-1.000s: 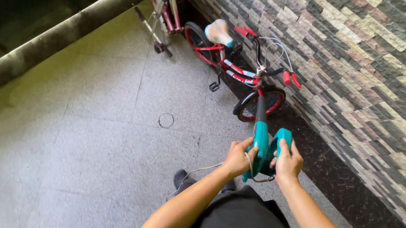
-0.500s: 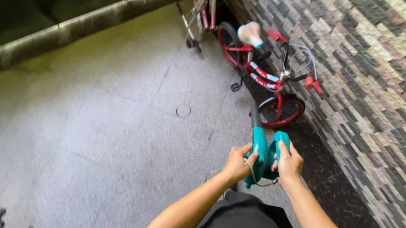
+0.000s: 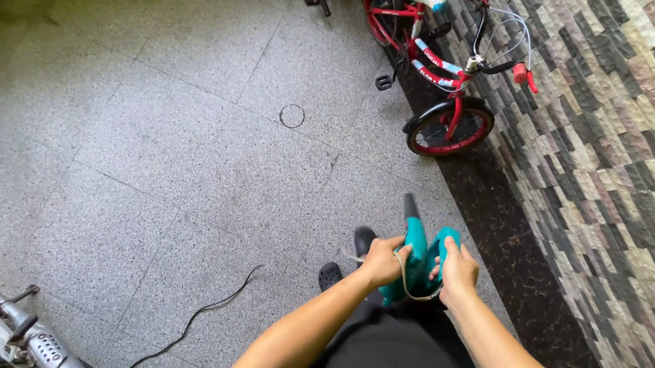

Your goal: Operate a handheld electric blower to clear debris in a garage area while managing the power cable.

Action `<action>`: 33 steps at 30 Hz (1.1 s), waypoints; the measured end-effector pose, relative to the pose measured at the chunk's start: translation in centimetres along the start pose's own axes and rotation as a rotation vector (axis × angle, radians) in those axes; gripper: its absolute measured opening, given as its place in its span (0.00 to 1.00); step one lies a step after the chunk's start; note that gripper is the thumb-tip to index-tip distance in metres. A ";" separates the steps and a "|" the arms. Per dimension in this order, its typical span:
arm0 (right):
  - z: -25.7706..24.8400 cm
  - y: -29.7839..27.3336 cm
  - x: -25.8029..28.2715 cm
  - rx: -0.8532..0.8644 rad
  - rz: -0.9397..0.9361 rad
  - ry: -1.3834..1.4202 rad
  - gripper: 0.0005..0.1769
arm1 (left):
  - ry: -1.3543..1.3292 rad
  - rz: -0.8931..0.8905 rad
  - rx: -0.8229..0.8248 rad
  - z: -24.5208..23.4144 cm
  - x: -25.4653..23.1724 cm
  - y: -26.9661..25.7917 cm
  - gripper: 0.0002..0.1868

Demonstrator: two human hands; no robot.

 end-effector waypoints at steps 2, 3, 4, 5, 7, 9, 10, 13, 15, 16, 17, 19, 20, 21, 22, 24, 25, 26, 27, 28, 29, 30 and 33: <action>0.6 0.9 -0.7 0.059 0.011 -0.036 0.19 | -0.005 -0.082 -0.018 -0.6 -2.0 -1.3 0.17; 1.1 1.3 -1.2 0.115 0.027 -0.075 0.19 | -0.012 -0.168 -0.034 -1.0 -2.6 -2.0 0.17; 1.4 1.4 -1.2 0.120 0.027 -0.078 0.19 | -0.013 -0.170 -0.039 -1.1 -1.8 -2.1 0.17; 1.8 1.6 -1.0 0.142 0.008 -0.098 0.19 | 0.023 -0.122 -0.073 -1.4 -1.3 -2.1 0.17; 2.2 2.2 -0.8 0.165 -0.008 -0.123 0.19 | 0.055 -0.079 -0.109 -1.4 -0.8 -2.3 0.16; 3.1 3.1 -1.1 0.280 0.056 -0.177 0.21 | 0.074 -0.102 -0.180 -1.7 -0.5 -2.6 0.17; 3.5 2.9 -0.9 0.289 0.059 -0.180 0.21 | 0.078 -0.108 -0.188 -1.7 -1.1 -2.9 0.17; 4.9 2.2 0.0 0.367 0.019 -0.272 0.23 | 0.094 -0.162 -0.272 -2.2 -2.6 -3.7 0.16; 5.2 1.2 1.2 0.343 -0.023 -0.248 0.27 | 0.010 -0.106 -0.370 -2.7 -4.1 -4.2 0.14; 5.4 1.2 1.3 0.351 -0.020 -0.253 0.27 | 0.010 -0.112 -0.379 -2.7 -3.2 -4.1 0.14; 5.6 1.2 1.3 0.369 -0.024 -0.240 0.27 | 0.034 -0.067 -0.397 -2.8 -2.7 -4.0 0.13; 6.1 1.5 1.1 0.394 -0.031 -0.235 0.28 | 0.056 -0.023 -0.425 -3.1 -2.5 -3.6 0.12; 5.9 1.8 0.9 0.358 -0.079 -0.261 0.27 | 0.008 -0.104 -0.373 -2.8 -2.2 -3.4 0.13; 5.7 2.0 0.6 0.321 -0.128 -0.287 0.26 | -0.040 -0.184 -0.319 -2.6 -1.9 -3.4 0.13; 4.9 2.1 0.1 0.320 -0.123 -0.299 0.26 | -0.050 -0.191 -0.321 -1.8 -0.4 -2.8 0.13; 2.3 2.7 -0.3 0.135 -0.147 -0.182 0.30 | -0.076 -0.094 -0.219 0.4 1.7 -1.1 0.14; 0.9 3.2 -0.3 0.126 -0.146 -0.188 0.30 | -0.085 -0.096 -0.214 1.5 1.9 -0.5 0.14; -1.1 3.7 -0.8 0.053 -0.117 -0.174 0.28 | -0.081 -0.101 -0.133 3.2 2.2 0.0 0.16; -3.5 4.2 -1.3 -0.019 -0.088 -0.161 0.27 | -0.076 -0.105 -0.052 5.2 2.4 0.4 0.18; -5.3 3.8 -1.1 -0.053 -0.074 -0.149 0.27 | -0.078 -0.108 -0.015 6.6 1.9 0.4 0.18; -7.4 3.3 -0.6 -0.080 -0.096 -0.163 0.25 | -0.082 -0.117 0.057 8.4 1.3 0.3 0.19; -9.3 3.1 0.1 -0.105 -0.125 -0.176 0.23 | -0.084 -0.119 0.125 10.2 0.6 0.5 0.21; -13.5 1.7 1.1 -0.132 -0.134 -0.122 0.22 | -0.067 -0.157 0.206 14.3 -0.9 0.0 0.19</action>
Point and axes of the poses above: each hand's wrist, its own y-axis towards the middle knuckle, its own z-axis out of the palm, x = y × z, the point moved 6 cm from there along y, towards the middle knuckle, and after that the axes turned 15 degrees about -y, right-handed, at the moved point
